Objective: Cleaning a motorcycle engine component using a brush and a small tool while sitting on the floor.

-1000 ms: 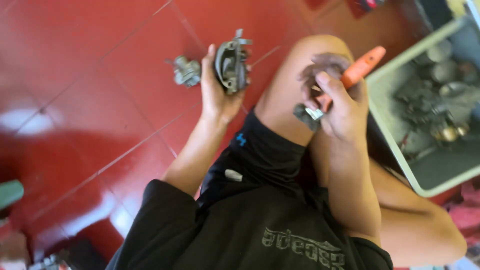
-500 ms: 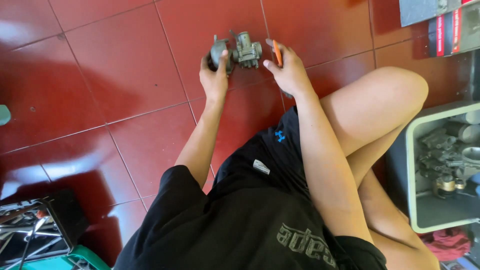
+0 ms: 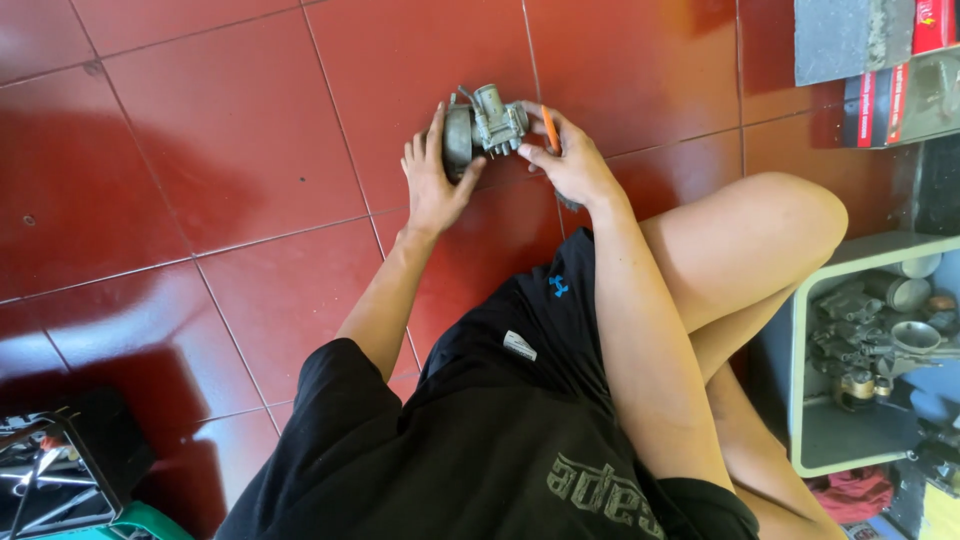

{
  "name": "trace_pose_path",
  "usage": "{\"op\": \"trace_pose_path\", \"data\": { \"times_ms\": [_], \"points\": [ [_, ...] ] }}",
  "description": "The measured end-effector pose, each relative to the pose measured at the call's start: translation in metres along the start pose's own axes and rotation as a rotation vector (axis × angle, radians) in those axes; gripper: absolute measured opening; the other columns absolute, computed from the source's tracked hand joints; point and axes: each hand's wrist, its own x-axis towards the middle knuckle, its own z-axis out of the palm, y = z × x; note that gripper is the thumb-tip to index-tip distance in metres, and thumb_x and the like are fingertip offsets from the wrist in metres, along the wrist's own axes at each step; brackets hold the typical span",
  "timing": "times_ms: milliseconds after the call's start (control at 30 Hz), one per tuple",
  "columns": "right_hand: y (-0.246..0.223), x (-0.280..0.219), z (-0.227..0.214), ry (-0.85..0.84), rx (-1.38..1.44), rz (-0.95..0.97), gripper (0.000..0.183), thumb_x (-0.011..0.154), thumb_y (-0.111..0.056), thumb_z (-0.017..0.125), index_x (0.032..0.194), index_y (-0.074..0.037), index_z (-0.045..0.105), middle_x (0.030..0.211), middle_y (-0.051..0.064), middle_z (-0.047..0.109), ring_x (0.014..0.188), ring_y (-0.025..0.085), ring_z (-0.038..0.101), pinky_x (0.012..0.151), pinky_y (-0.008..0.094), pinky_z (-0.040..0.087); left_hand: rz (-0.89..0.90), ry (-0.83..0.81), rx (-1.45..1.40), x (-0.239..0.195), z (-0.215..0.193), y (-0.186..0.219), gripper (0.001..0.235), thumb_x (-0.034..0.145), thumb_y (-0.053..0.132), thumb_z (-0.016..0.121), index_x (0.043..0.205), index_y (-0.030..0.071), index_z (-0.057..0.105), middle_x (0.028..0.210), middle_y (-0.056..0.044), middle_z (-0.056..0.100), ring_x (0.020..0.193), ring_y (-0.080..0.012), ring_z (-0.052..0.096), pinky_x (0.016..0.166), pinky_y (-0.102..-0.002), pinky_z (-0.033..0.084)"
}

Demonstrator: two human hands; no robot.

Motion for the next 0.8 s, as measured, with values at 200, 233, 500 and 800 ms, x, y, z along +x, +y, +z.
{"op": "trace_pose_path", "data": {
  "times_ms": [200,233,500,800],
  "points": [
    [0.007,0.001,-0.004,-0.070,0.081,-0.036,0.064,0.095,0.001,0.065,0.153,-0.016,0.041,0.149,0.020,0.057,0.096,0.015,0.067,0.080,0.028,0.061,0.001,0.108,-0.018,0.007,-0.015,0.012,0.087,0.077,0.044,0.093,0.146,0.009,0.052,0.119,-0.012,0.069,0.105,-0.0291,0.064,0.099,-0.040,0.051],
    [0.007,-0.001,-0.003,-0.067,0.083,-0.035,0.064,0.095,0.001,0.065,0.153,-0.016,0.041,0.149,0.020,0.057,0.096,0.015,0.067,0.080,0.028,0.061,0.003,0.105,-0.019,0.006,-0.013,0.012,0.087,0.077,0.044,0.093,0.146,0.009,0.052,0.119,-0.012,0.069,0.105,-0.0291,0.064,0.099,-0.040,0.051],
    [0.018,-0.005,0.003,0.358,-0.247,-0.066,0.041,0.096,-0.016,0.065,0.136,-0.009,0.058,0.133,0.007,0.070,0.114,0.024,0.070,0.092,0.033,0.055,0.015,0.164,0.101,0.005,0.006,0.011,0.085,0.086,0.050,0.084,0.148,0.009,0.044,0.134,-0.015,0.057,0.117,-0.0326,0.059,0.103,-0.044,0.043],
    [-0.038,-0.062,-0.017,0.632,0.445,-0.341,0.035,0.105,-0.027,0.044,0.114,-0.001,0.065,0.114,0.012,0.069,0.105,0.022,0.066,0.088,0.033,0.054,0.233,0.337,-0.283,-0.007,0.007,0.118,0.058,0.103,0.020,0.063,0.149,0.001,0.035,0.154,-0.022,0.033,0.143,-0.0415,0.038,0.123,-0.051,0.033]
  ]
}}
